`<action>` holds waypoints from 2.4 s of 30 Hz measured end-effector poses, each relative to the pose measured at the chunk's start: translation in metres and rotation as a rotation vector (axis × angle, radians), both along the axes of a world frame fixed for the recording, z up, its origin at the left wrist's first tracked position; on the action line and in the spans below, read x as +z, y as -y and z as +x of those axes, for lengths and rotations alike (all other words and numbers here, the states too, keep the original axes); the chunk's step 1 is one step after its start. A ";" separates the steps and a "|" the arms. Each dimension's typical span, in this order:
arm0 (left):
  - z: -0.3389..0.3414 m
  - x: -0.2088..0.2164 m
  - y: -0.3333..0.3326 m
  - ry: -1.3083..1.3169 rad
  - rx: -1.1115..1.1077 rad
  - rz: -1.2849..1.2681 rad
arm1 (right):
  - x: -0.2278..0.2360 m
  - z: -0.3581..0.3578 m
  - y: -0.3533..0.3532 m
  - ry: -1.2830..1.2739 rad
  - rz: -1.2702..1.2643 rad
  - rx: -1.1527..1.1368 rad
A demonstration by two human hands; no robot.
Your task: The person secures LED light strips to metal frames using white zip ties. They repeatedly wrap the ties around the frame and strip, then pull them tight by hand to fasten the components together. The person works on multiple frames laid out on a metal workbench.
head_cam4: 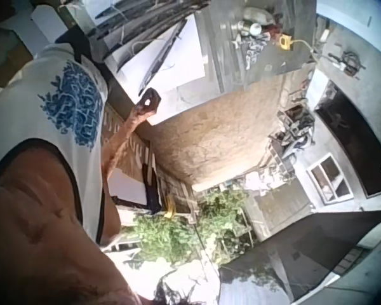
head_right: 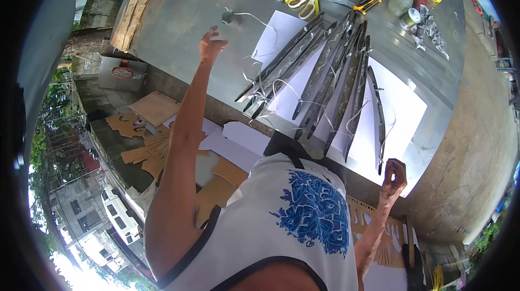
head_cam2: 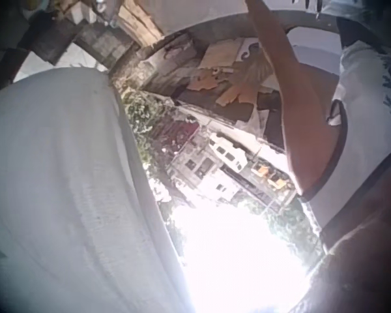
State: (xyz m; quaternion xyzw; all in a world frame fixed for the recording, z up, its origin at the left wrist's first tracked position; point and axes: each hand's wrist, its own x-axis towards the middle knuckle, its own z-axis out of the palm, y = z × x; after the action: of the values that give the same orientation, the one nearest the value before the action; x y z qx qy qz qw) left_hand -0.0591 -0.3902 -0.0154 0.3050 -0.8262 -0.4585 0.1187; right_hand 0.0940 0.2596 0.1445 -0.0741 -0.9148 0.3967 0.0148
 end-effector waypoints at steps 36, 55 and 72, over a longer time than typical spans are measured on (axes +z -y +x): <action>0.065 0.027 0.004 -0.024 -0.171 -0.098 | -0.017 -0.330 0.222 -0.147 0.144 0.296; -0.064 -0.052 0.069 0.039 -0.334 -0.560 | -0.143 -0.558 0.241 -0.115 0.689 0.116; -0.065 -0.053 0.072 0.068 -0.338 -0.562 | -0.140 -0.539 0.247 -0.146 0.680 0.020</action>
State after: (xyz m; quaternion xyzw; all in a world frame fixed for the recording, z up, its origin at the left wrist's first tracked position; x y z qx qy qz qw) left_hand -0.1243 -0.4618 -0.0681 0.1342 -0.9628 -0.2154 0.0926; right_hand -0.4446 0.0125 0.0044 -0.0276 -0.9919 0.0736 0.1001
